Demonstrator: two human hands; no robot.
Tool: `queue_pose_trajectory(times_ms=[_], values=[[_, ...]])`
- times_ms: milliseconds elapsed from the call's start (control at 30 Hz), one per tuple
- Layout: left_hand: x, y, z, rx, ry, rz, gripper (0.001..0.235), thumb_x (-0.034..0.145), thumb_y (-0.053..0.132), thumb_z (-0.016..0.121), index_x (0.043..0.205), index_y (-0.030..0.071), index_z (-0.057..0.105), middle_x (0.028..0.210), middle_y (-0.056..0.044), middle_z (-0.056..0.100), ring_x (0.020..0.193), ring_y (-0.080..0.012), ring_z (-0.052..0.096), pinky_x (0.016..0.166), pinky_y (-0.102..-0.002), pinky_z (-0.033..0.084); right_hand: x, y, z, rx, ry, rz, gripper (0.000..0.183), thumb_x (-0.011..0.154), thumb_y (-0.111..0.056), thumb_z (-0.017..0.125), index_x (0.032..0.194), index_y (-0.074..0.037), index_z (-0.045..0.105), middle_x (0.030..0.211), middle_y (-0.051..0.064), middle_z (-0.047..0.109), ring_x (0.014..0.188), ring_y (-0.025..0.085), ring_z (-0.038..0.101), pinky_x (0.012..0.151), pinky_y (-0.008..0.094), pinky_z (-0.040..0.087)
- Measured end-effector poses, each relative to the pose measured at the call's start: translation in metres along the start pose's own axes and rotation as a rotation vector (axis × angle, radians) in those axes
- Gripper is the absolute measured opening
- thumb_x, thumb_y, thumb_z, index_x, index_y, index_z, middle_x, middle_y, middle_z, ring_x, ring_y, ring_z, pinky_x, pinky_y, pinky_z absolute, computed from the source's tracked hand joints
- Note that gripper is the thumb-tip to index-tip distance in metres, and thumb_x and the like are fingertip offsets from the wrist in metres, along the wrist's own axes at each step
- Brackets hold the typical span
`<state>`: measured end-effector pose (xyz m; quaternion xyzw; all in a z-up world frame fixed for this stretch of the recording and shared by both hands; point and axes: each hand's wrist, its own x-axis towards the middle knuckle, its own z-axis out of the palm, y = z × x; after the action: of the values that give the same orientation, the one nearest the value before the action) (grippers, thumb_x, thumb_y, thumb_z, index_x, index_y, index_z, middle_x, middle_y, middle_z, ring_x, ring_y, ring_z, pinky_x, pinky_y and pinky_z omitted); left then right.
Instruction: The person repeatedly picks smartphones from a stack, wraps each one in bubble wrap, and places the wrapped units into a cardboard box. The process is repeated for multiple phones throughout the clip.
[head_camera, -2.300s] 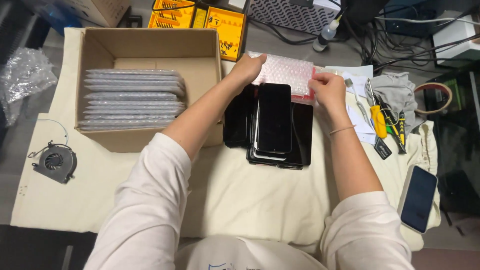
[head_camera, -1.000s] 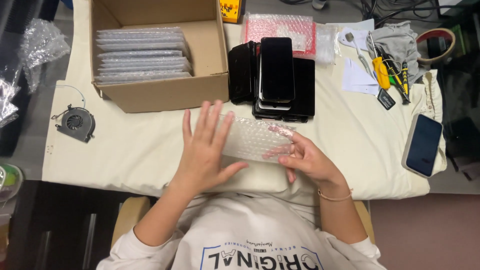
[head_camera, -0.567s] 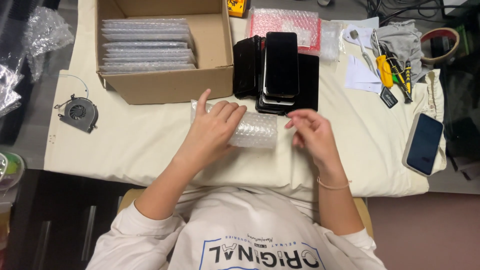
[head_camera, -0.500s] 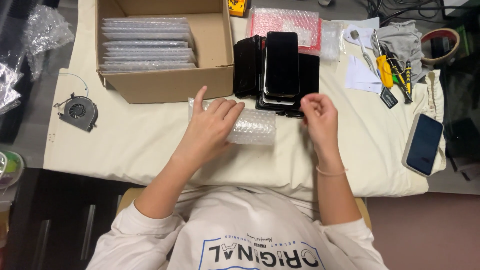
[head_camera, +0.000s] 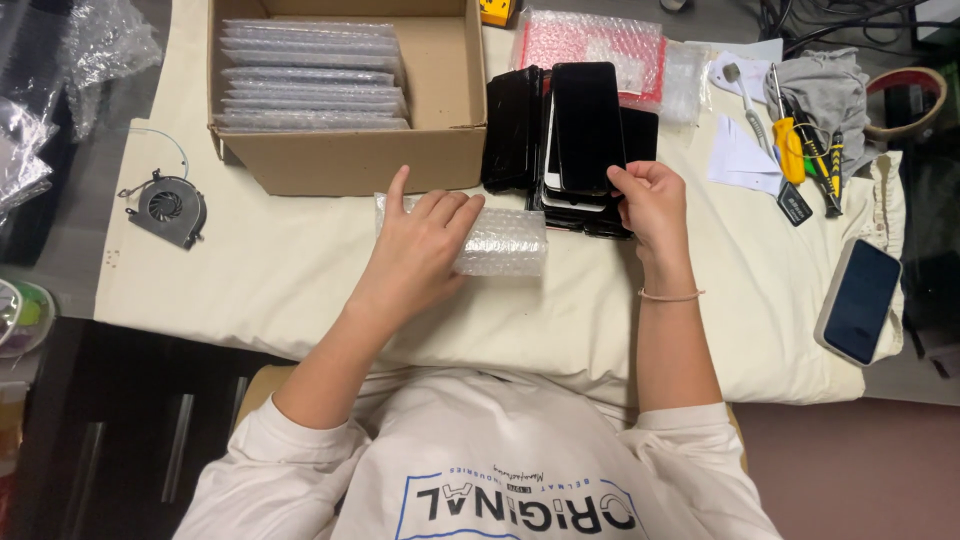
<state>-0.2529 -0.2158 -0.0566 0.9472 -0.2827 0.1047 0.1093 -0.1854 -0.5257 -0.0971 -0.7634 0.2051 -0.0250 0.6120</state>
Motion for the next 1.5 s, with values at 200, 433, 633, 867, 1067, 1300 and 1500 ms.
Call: queue_pose_trajectory(times_ms=[200, 433, 633, 867, 1067, 1300, 1500], values=[[0.001, 0.003, -0.003, -0.025, -0.024, -0.008, 0.093, 0.057, 0.023, 0.091, 0.142, 0.008, 0.056, 0.125, -0.012, 0.066, 0.125, -0.0274, 0.06, 0.121, -0.069, 0.014, -0.011, -0.011, -0.012, 0.18, -0.027, 0.083, 0.026, 0.095, -0.014, 0.07, 0.113, 0.003, 0.064, 0.075, 0.004, 0.064, 0.048, 0.003, 0.05, 0.039, 0.016, 0.043], [0.001, 0.004, -0.006, -0.032, -0.065, -0.023, 0.098, 0.058, 0.036, 0.094, 0.144, 0.009, 0.055, 0.126, -0.012, 0.067, 0.125, -0.0283, 0.061, 0.12, -0.072, 0.011, -0.021, -0.003, -0.014, 0.329, -0.011, 0.106, 0.021, 0.091, -0.008, 0.074, 0.107, 0.003, 0.068, 0.071, 0.0, 0.054, 0.051, 0.004, 0.051, 0.042, 0.014, 0.044], [0.003, 0.012, -0.018, -0.055, -0.179, 0.02, 0.102, 0.059, 0.041, 0.095, 0.147, 0.01, 0.052, 0.124, -0.013, 0.068, 0.126, -0.0289, 0.061, 0.12, -0.072, 0.008, -0.049, -0.025, -0.015, 0.674, 0.053, 0.106, 0.008, 0.092, -0.008, 0.07, 0.092, -0.001, 0.069, 0.078, 0.008, 0.064, 0.069, 0.017, 0.071, 0.069, 0.031, 0.061], [0.008, 0.023, 0.006, -0.286, -0.373, -0.057, 0.125, 0.056, 0.069, 0.088, 0.152, 0.004, 0.041, 0.147, -0.025, 0.042, 0.145, -0.0381, 0.03, 0.122, -0.066, -0.002, -0.042, 0.012, -0.03, 0.321, 0.056, -0.431, 0.007, 0.103, -0.012, 0.072, 0.1, -0.007, 0.068, 0.087, 0.0, 0.065, 0.086, 0.008, 0.063, 0.085, 0.025, 0.057], [0.026, 0.006, 0.011, -1.796, -0.166, -0.312, 0.075, 0.103, 0.066, 0.037, 0.15, 0.009, 0.042, 0.145, -0.024, 0.054, 0.139, -0.0394, 0.047, 0.116, -0.055, 0.035, -0.071, -0.01, -0.032, 0.136, -0.015, -1.034, 0.014, 0.092, 0.012, 0.077, 0.103, 0.006, 0.072, 0.116, 0.021, 0.057, 0.102, 0.029, 0.064, 0.102, 0.044, 0.054], [0.036, 0.012, 0.02, -2.173, 0.041, -0.432, 0.039, 0.102, 0.013, 0.059, 0.136, -0.007, 0.055, 0.103, -0.016, 0.074, 0.09, -0.0243, 0.078, 0.082, -0.044, 0.066, -0.091, -0.021, -0.033, 0.021, -0.065, -0.983, 0.024, 0.098, 0.005, 0.072, 0.116, -0.011, 0.076, 0.157, 0.012, 0.04, 0.147, 0.023, 0.042, 0.128, 0.041, 0.033], [0.032, 0.023, 0.019, -2.14, 0.107, -0.312, 0.037, 0.105, 0.013, 0.057, 0.139, -0.002, 0.056, 0.103, -0.012, 0.074, 0.094, -0.0199, 0.077, 0.085, -0.039, 0.067, -0.063, 0.021, -0.054, 0.756, -0.233, -0.151, 0.079, 0.076, 0.007, 0.037, 0.153, -0.008, 0.042, 0.134, 0.018, 0.067, 0.111, 0.03, 0.074, 0.09, 0.046, 0.069]])
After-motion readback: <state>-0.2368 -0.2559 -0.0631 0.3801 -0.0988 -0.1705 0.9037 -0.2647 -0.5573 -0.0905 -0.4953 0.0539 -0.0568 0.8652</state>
